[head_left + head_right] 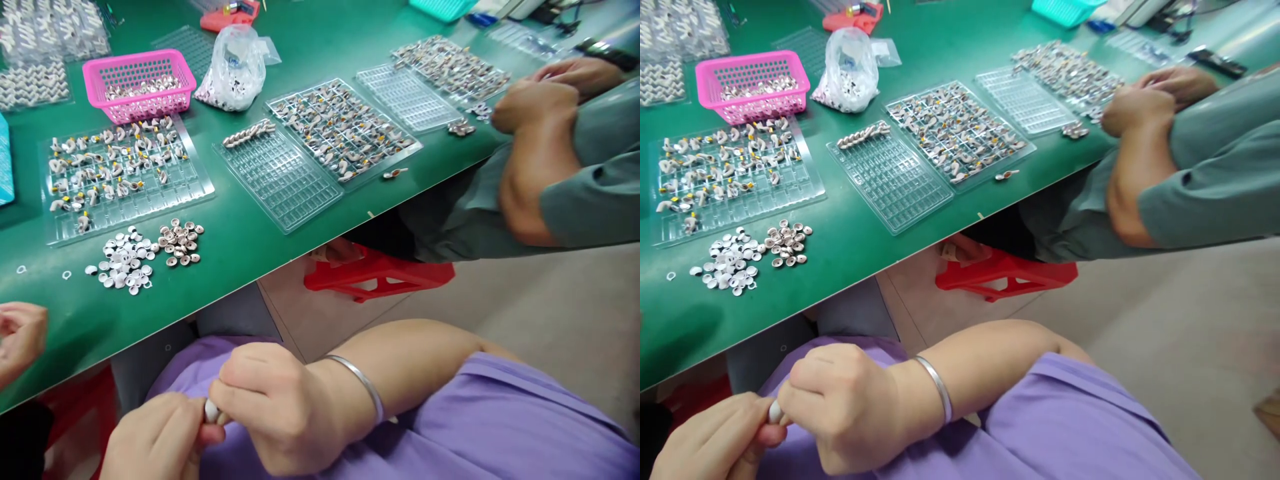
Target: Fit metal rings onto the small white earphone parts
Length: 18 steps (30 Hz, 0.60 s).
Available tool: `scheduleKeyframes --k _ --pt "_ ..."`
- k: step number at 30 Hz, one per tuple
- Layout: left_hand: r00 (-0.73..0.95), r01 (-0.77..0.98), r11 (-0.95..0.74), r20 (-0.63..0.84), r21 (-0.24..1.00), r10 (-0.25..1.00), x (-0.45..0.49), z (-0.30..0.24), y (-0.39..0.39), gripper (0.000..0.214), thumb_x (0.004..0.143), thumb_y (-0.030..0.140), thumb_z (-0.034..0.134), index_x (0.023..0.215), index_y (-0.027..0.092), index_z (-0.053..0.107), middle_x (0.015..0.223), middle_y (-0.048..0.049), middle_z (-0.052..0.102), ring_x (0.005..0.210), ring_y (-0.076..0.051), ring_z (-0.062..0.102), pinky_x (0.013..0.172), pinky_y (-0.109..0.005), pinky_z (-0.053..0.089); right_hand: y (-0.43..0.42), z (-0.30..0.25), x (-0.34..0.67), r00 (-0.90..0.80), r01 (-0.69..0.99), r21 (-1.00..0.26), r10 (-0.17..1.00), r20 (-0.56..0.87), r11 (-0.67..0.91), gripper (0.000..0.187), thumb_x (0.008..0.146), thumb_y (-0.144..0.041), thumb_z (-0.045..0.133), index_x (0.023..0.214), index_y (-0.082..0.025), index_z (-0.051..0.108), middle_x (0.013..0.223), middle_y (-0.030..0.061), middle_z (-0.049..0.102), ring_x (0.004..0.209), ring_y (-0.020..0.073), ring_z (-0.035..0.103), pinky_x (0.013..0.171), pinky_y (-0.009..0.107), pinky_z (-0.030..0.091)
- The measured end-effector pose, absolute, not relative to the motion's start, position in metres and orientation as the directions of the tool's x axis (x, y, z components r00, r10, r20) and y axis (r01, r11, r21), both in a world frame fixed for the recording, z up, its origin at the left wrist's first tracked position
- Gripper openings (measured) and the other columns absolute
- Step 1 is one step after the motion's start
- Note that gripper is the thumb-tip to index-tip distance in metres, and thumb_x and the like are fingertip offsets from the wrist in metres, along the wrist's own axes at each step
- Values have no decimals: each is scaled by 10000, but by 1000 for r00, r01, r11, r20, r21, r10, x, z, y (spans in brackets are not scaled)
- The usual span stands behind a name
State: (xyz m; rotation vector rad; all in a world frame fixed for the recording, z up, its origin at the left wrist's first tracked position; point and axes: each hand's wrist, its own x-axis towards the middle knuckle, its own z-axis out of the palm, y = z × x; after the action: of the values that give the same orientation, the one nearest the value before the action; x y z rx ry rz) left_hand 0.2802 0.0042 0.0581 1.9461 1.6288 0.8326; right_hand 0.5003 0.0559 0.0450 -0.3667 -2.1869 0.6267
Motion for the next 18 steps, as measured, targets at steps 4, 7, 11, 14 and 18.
scheduleKeyframes --k 4,7,11,14,18 --pt "366 693 -447 258 566 894 313 70 -1 258 966 132 435 762 225 564 591 51 625 458 -87 607 450 -159 478 70 36 498 -668 81 -519 433 605 851 296 917 -66 410 740 -102 645 647 34 551 588 141 446 577 258 415" --pt "315 730 -428 293 532 903 310 65 12 233 1019 226 428 887 205 619 701 17 711 544 -98 677 521 -152 521 82 28 496 -660 123 -441 405 633 889 231 989 -94 445 912 -71 662 741 55 632 659 143 535 651 258 477" --pt "278 731 -422 331 537 902 300 56 16 226 1028 281 457 1047 195 666 845 -28 766 700 -125 739 658 -160 567 91 27 497 -637 103 -302 296 712 948 208 995 -90 471 1049 -10 655 858 116 682 791 170 628 751 291 559" --pt "269 715 -436 359 547 893 299 52 12 226 1018 260 481 1082 191 686 904 -53 779 757 -138 752 719 -170 579 93 32 497 -585 93 -183 202 786 979 200 973 -82 507 989 10 684 818 118 678 772 182 640 751 302 584" --pt "265 671 -447 372 591 889 297 45 11 238 996 209 509 1145 213 694 1049 -68 784 874 -155 762 803 -193 591 95 33 496 -524 107 -99 140 840 989 171 948 -101 568 882 -36 711 783 87 673 717 160 634 695 276 582"
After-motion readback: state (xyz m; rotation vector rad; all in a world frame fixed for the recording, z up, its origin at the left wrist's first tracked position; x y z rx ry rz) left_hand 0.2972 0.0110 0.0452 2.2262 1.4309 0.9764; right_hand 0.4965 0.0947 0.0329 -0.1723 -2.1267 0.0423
